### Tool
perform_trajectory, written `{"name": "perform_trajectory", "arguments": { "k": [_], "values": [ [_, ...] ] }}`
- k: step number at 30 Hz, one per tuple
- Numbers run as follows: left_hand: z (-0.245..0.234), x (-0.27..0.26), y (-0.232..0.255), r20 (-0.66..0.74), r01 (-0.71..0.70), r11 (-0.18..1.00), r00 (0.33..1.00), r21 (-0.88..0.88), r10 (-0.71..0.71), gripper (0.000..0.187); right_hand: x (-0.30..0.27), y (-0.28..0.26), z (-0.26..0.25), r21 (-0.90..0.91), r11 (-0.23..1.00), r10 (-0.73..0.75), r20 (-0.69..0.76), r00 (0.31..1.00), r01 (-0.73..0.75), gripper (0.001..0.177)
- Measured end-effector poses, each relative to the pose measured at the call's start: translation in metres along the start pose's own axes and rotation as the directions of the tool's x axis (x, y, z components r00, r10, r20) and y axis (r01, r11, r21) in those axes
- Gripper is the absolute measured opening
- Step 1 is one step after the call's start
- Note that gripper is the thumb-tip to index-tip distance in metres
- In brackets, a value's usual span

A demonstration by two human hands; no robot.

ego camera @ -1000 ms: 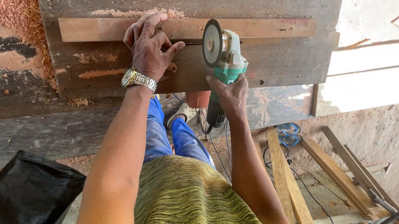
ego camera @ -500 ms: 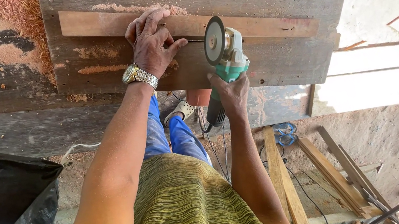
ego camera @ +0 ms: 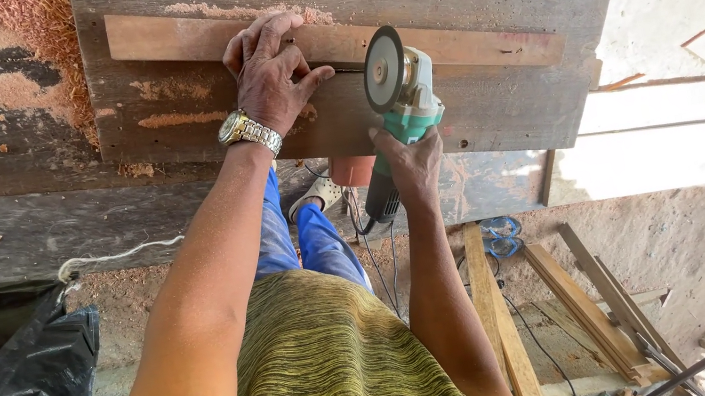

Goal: Cutting a slot in a piece of wood using an angle grinder and checking a nearby power connection.

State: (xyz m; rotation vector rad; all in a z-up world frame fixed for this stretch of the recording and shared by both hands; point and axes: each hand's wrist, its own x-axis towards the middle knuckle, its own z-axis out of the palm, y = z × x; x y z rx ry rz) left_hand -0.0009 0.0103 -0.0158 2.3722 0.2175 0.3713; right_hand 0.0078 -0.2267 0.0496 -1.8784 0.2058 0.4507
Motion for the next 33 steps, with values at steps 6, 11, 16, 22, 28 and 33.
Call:
{"name": "perform_trajectory", "arguments": {
  "k": [6, 11, 16, 22, 28, 33],
  "values": [
    [-0.001, 0.001, 0.000, 0.001, -0.017, 1.000, 1.000, 0.019, 0.017, 0.044, -0.001, -0.003, 0.000, 0.010, 1.000, -0.009, 0.005, 1.000, 0.009, 0.049],
    [-0.001, 0.000, 0.001, 0.005, -0.018, 1.000, 1.000, 0.012, 0.018, 0.045, -0.004, -0.004, -0.003, 0.050, 0.998, 0.033, -0.001, 0.999, -0.033, 0.048],
    [-0.002, 0.001, 0.002, -0.008, -0.021, 1.000, 1.000, 0.012, 0.021, 0.042, -0.011, -0.002, -0.021, 0.059, 0.998, -0.014, 0.000, 1.000, 0.014, 0.040],
    [-0.004, 0.002, 0.001, 0.035, 0.003, 1.000, 0.999, -0.024, -0.002, 0.041, -0.024, -0.028, -0.037, 0.137, 0.990, 0.030, -0.018, 0.999, -0.027, 0.035],
    [-0.006, 0.003, 0.004, 0.014, -0.040, 0.998, 0.999, 0.049, 0.039, 0.039, -0.025, -0.016, -0.046, 0.185, 0.983, 0.022, -0.018, 1.000, -0.018, 0.037],
    [-0.006, 0.002, 0.006, 0.039, -0.007, 1.000, 0.999, 0.009, 0.007, 0.039, -0.027, -0.012, -0.048, 0.201, 0.979, 0.026, -0.024, 0.999, -0.020, 0.041]
  ]
}}
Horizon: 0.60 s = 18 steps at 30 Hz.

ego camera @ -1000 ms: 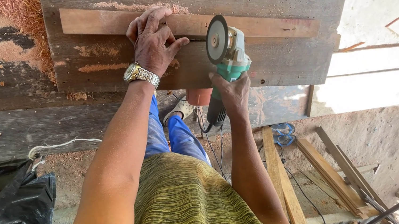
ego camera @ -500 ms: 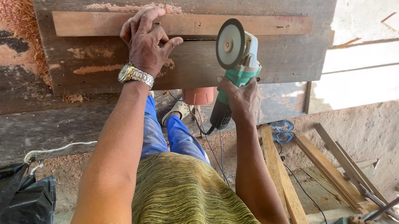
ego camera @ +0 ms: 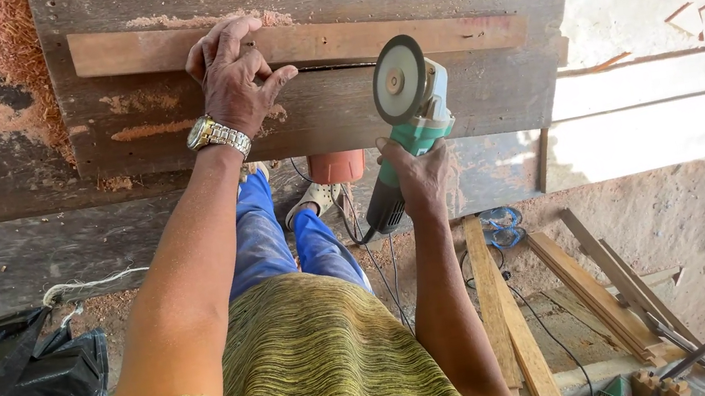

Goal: Cutting a slot in a piece of wood using an angle grinder and checking a nearby power connection.

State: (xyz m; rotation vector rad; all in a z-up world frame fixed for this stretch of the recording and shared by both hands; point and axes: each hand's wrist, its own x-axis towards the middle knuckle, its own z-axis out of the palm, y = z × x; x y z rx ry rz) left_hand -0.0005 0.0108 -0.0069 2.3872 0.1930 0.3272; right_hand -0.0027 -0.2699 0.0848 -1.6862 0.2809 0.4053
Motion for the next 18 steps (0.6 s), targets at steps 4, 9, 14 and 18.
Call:
{"name": "perform_trajectory", "arguments": {
  "k": [4, 9, 14, 18],
  "values": [
    [0.004, -0.001, -0.005, 0.005, 0.000, 1.000, 1.000, 0.025, 0.000, 0.041, -0.005, 0.009, -0.004, -0.014, 1.000, 0.007, 0.027, 1.000, -0.007, 0.040],
    [-0.001, 0.001, 0.002, 0.007, 0.000, 1.000, 1.000, 0.022, 0.000, 0.041, -0.011, 0.006, -0.004, -0.005, 1.000, 0.028, 0.000, 1.000, -0.028, 0.045],
    [-0.003, 0.000, 0.004, -0.002, -0.015, 0.998, 1.000, 0.060, 0.015, 0.039, -0.014, 0.005, -0.006, 0.014, 1.000, 0.002, 0.003, 1.000, -0.002, 0.045],
    [0.001, -0.001, 0.000, 0.012, -0.001, 1.000, 1.000, 0.026, 0.001, 0.038, -0.019, -0.003, -0.007, -0.017, 1.000, -0.009, -0.001, 1.000, 0.009, 0.043]
  ]
}}
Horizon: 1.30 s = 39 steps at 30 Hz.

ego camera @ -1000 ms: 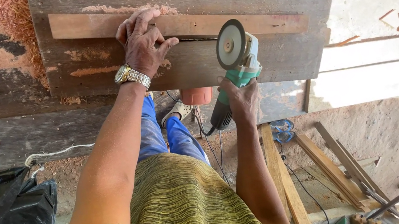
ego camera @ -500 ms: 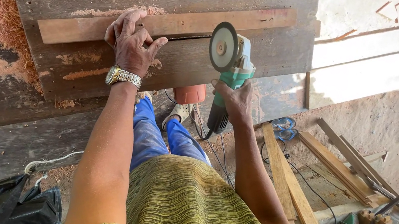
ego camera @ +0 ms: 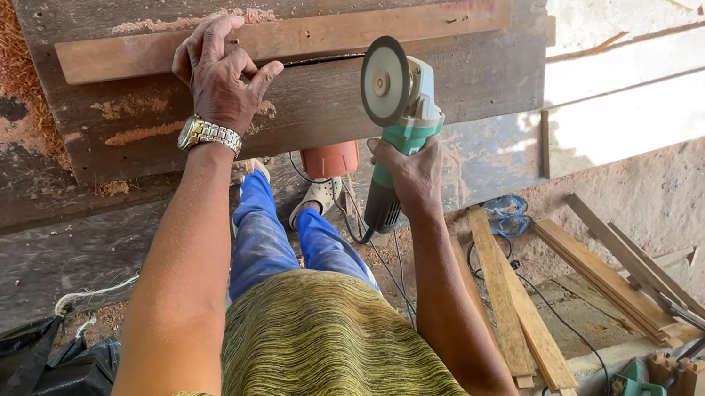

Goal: Cutting a slot in a piece of wood using an angle grinder and checking a nearby power connection.

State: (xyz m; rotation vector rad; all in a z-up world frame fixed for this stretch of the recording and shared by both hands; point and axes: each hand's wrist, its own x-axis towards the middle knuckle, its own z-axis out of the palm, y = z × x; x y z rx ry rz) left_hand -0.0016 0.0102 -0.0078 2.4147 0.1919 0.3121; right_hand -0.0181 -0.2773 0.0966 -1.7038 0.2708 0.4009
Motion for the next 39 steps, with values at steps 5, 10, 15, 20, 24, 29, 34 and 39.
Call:
{"name": "perform_trajectory", "arguments": {
  "k": [5, 10, 15, 20, 24, 29, 34, 39],
  "values": [
    [-0.007, -0.001, 0.004, 0.024, 0.016, 1.000, 1.000, 0.007, -0.016, 0.035, -0.007, -0.006, -0.002, -0.001, 1.000, -0.013, -0.010, 1.000, 0.013, 0.042],
    [-0.013, -0.004, 0.011, -0.028, -0.073, 0.991, 0.997, 0.112, 0.076, 0.025, -0.010, -0.004, -0.007, 0.056, 0.998, -0.015, 0.015, 1.000, 0.014, 0.037],
    [-0.005, -0.064, 0.024, -0.074, -0.097, 0.986, 0.991, 0.138, 0.108, 0.024, -0.013, -0.012, -0.012, 0.085, 0.996, -0.008, -0.015, 1.000, 0.009, 0.040],
    [-0.005, -0.152, 0.074, 0.420, 0.172, 0.936, 0.907, -0.308, -0.028, 0.050, -0.012, -0.005, -0.021, 0.170, 0.985, -0.001, -0.037, 0.999, 0.007, 0.042],
    [-0.015, -0.182, 0.129, 0.611, 0.245, 0.889, 0.790, -0.386, 0.048, 0.082, -0.017, -0.006, -0.023, 0.222, 0.975, 0.023, -0.047, 0.999, -0.013, 0.038],
    [-0.007, -0.179, 0.159, 0.694, 0.309, 0.871, 0.719, -0.381, 0.048, 0.099, -0.025, -0.002, -0.025, 0.259, 0.966, 0.029, -0.031, 0.999, -0.020, 0.036],
    [-0.008, -0.176, 0.166, 0.722, 0.280, 0.896, 0.689, -0.344, 0.062, 0.081, -0.034, 0.002, -0.035, 0.315, 0.948, 0.066, -0.046, 0.997, -0.048, 0.038],
    [-0.003, -0.188, 0.168, 0.721, 0.277, 0.896, 0.689, -0.346, 0.066, 0.070, -0.037, 0.012, -0.039, 0.342, 0.939, 0.074, -0.104, 0.992, -0.034, 0.042]
  ]
}}
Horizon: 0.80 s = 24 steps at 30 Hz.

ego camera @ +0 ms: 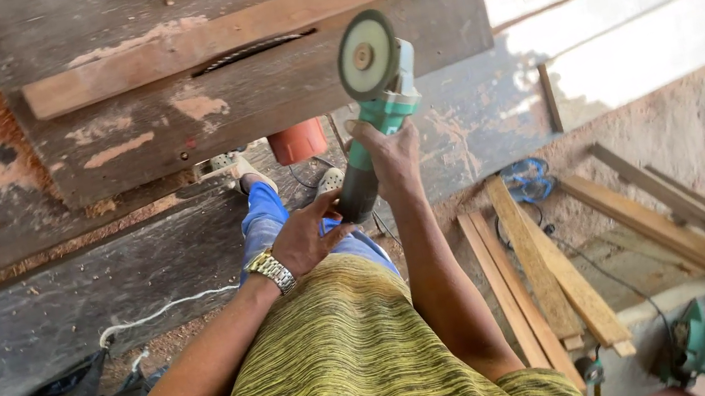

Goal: Cutting a slot in a piece of wood using an angle grinder and checking a nearby power connection.

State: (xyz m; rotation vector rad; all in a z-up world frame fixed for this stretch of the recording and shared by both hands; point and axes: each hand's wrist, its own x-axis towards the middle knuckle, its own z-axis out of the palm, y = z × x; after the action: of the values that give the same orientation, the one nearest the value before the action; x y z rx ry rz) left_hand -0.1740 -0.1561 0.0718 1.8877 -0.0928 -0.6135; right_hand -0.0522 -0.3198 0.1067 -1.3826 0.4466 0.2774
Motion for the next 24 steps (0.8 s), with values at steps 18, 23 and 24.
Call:
{"name": "perform_trajectory", "arguments": {
  "k": [18, 23, 24],
  "values": [
    [0.016, -0.039, -0.009, -0.010, 0.118, 0.973, 0.993, 0.198, -0.118, 0.046, -0.049, 0.021, -0.013, -0.049, 0.999, -0.027, -0.059, 0.998, 0.024, 0.061],
    [0.006, -0.043, -0.019, 0.067, 0.088, 0.949, 0.991, 0.303, -0.113, 0.048, -0.063, 0.032, -0.013, -0.018, 1.000, -0.011, -0.137, 0.990, 0.008, 0.074],
    [0.003, -0.043, -0.024, 0.098, 0.055, 0.944, 0.991, 0.326, -0.091, 0.047, -0.066, 0.034, -0.014, -0.019, 1.000, -0.014, -0.151, 0.988, 0.011, 0.075]
  ]
}}
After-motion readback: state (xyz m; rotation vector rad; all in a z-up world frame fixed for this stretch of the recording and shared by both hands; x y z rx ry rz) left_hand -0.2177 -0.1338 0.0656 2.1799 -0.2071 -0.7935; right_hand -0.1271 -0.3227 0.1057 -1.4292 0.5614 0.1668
